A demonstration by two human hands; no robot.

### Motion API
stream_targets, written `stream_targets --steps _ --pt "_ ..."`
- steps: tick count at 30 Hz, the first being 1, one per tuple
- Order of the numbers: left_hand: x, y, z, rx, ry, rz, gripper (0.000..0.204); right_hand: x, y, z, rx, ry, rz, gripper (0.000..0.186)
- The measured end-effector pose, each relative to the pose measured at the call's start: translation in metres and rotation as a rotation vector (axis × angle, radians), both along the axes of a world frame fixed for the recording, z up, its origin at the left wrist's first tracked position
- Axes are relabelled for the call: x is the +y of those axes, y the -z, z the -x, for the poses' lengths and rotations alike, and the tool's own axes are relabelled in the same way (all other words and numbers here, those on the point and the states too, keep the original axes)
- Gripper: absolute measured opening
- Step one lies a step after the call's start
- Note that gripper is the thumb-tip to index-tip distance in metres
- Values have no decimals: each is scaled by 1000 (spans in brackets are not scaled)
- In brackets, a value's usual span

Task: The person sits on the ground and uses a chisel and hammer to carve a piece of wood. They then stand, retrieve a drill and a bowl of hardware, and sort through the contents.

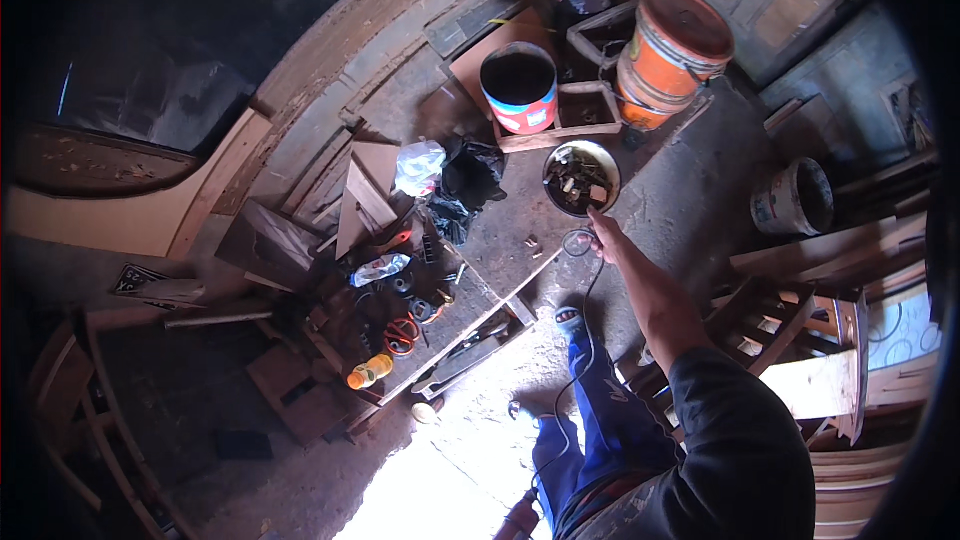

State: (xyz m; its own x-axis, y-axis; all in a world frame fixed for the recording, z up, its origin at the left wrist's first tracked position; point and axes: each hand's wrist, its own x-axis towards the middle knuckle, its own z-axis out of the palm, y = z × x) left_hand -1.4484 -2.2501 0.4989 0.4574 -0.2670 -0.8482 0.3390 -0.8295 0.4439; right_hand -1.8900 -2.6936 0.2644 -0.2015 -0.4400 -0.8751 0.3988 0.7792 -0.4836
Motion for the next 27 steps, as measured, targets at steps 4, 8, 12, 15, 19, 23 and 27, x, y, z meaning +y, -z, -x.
stream_targets --steps 4,8,12,15,19,23,27 --pt "5 -3 15 -12 -12 -65 52 -14 17 0 -180 61 61 30" --pt "17 -5 31 3 -40 -103 52 -21 26 4 -208 77 62 22" --pt "36 -9 46 29 -71 -111 52 -14 18 6 -165 68 73 20" --pt "55 -18 54 53 -84 -93 52 17 -1 11 -179 -9 96 19" --pt "103 -44 61 104 -118 -12 52 94 -40 14 -123 -104 19 21" --pt "169 -49 52 163 -164 223 51 177 -81 -1 -208 -165 -76 22" --pt "237 -21 38 179 -535 145 61 250 -110 -45 -220 -300 -62 21"
